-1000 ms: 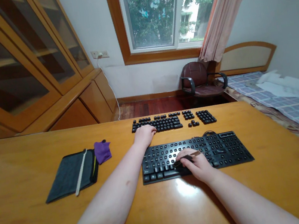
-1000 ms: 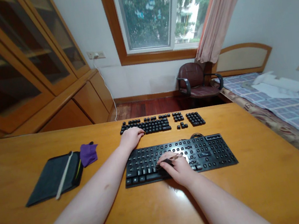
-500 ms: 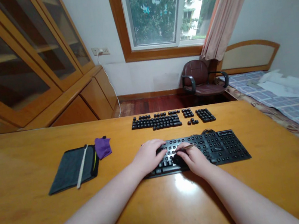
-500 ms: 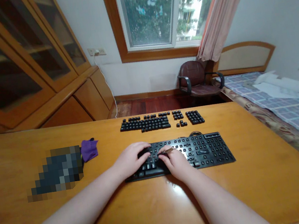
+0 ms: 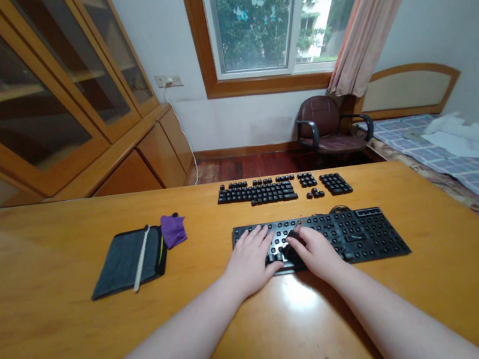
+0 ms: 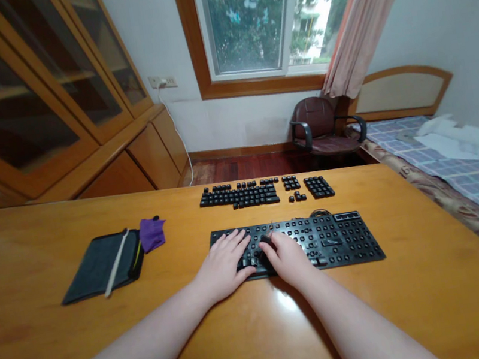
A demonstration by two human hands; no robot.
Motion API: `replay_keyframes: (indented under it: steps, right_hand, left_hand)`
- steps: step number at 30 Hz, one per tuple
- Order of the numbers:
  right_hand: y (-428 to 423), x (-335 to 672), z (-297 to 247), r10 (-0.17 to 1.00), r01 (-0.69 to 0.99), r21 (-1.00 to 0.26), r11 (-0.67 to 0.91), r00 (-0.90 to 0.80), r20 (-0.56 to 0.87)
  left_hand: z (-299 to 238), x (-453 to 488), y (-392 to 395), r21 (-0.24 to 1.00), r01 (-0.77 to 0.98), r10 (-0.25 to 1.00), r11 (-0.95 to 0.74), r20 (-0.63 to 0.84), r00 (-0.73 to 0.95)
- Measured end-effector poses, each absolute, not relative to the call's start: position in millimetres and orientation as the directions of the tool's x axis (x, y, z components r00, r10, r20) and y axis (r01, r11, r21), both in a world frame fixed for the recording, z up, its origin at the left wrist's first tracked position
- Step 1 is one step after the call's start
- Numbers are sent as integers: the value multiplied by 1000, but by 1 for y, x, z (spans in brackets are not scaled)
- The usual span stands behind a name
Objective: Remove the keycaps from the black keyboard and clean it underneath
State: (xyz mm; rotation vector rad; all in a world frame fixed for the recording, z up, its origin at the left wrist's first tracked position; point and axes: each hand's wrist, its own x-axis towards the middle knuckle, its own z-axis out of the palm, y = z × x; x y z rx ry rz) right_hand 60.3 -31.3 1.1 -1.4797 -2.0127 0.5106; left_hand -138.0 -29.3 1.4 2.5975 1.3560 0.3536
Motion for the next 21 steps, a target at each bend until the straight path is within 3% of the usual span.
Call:
replay_keyframes:
  steps: [9,17,21]
  right_hand:
    - [-32,59,0,914,696,-593,406,-311,261]
    - [-39,59,9,821,689,-446,571,-473,320]
    - [-40,56,15,801,680,-425,597,-527,283]
  left_hand:
    - [1,-138,-29,288,783,832,-552,128,540]
    - [-1,-138,-28,291,780,830,-554,131,542]
    - [-2,-139,-28,293,774,826,-561,134,547]
